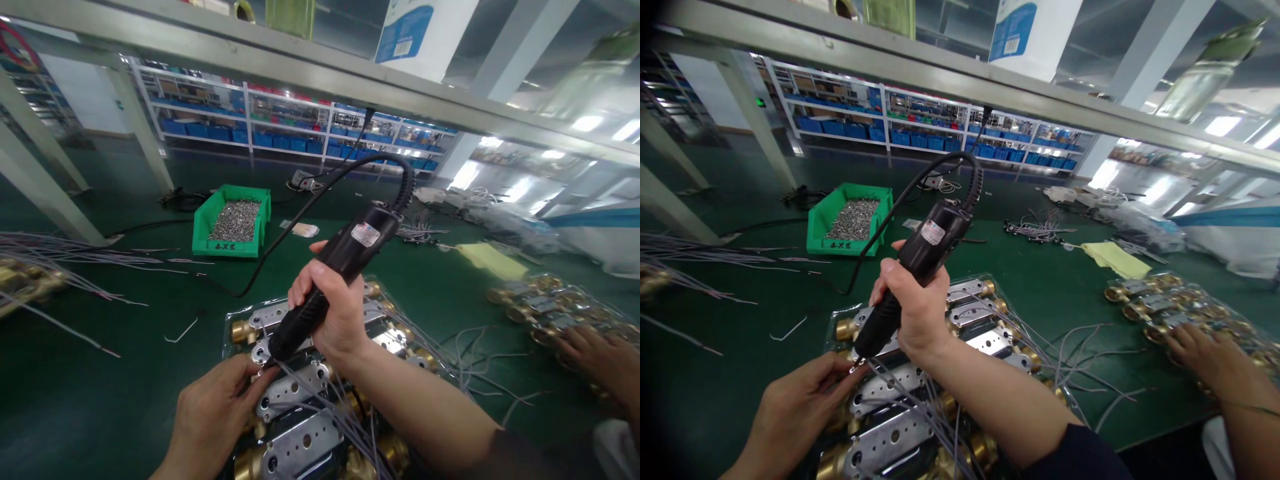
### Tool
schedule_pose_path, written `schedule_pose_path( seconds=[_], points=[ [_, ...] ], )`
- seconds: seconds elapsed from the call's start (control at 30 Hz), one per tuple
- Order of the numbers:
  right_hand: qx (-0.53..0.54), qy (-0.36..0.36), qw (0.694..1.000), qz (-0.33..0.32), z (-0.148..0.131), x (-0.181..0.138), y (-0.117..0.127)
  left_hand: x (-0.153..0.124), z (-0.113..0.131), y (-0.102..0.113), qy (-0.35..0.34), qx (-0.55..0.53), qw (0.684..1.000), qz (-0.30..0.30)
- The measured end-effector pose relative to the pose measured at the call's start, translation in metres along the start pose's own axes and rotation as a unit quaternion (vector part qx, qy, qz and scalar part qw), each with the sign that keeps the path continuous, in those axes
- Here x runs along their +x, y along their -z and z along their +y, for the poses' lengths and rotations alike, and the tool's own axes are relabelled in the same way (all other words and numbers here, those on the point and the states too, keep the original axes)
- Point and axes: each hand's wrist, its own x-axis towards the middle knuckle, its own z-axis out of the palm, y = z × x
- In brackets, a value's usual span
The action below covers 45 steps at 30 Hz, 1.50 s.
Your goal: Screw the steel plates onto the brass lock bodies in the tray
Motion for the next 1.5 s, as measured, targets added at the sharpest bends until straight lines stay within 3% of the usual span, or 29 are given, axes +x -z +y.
schedule_pose_path(
  seconds=[0.3,0.6,0.73,0.9,1.03,1.17,1.33,1.5],
  points=[
    [-0.004,0.003,1.0,-0.012,0.01,-0.003,0.0,-0.001,-0.003,-0.005,0.015,-0.012,1.0,0.014],
    [-0.072,-0.005,0.997,-0.036,0.019,-0.006,-0.008,0.01,0.015,-0.004,0.122,-0.071,0.99,-0.009],
    [-0.089,-0.003,0.996,-0.017,0.023,-0.004,-0.008,0.01,0.019,-0.004,0.116,-0.048,0.992,-0.001],
    [-0.115,-0.01,0.993,-0.013,0.029,-0.004,-0.006,0.006,0.015,0.004,0.126,0.028,0.988,-0.088],
    [-0.121,-0.014,0.992,-0.029,0.031,-0.006,-0.006,0.007,0.012,0.014,0.138,0.054,0.984,-0.102],
    [-0.119,-0.006,0.992,-0.032,0.031,-0.005,-0.007,0.016,0.014,0.019,0.105,0.124,0.976,-0.144],
    [-0.103,-0.003,0.995,-0.017,0.033,0.0,-0.004,0.022,0.013,0.018,0.048,0.084,0.99,-0.102],
    [-0.094,-0.004,0.995,-0.013,0.032,0.003,-0.002,0.018,0.011,0.015,0.076,0.022,0.992,-0.095]
  ],
)
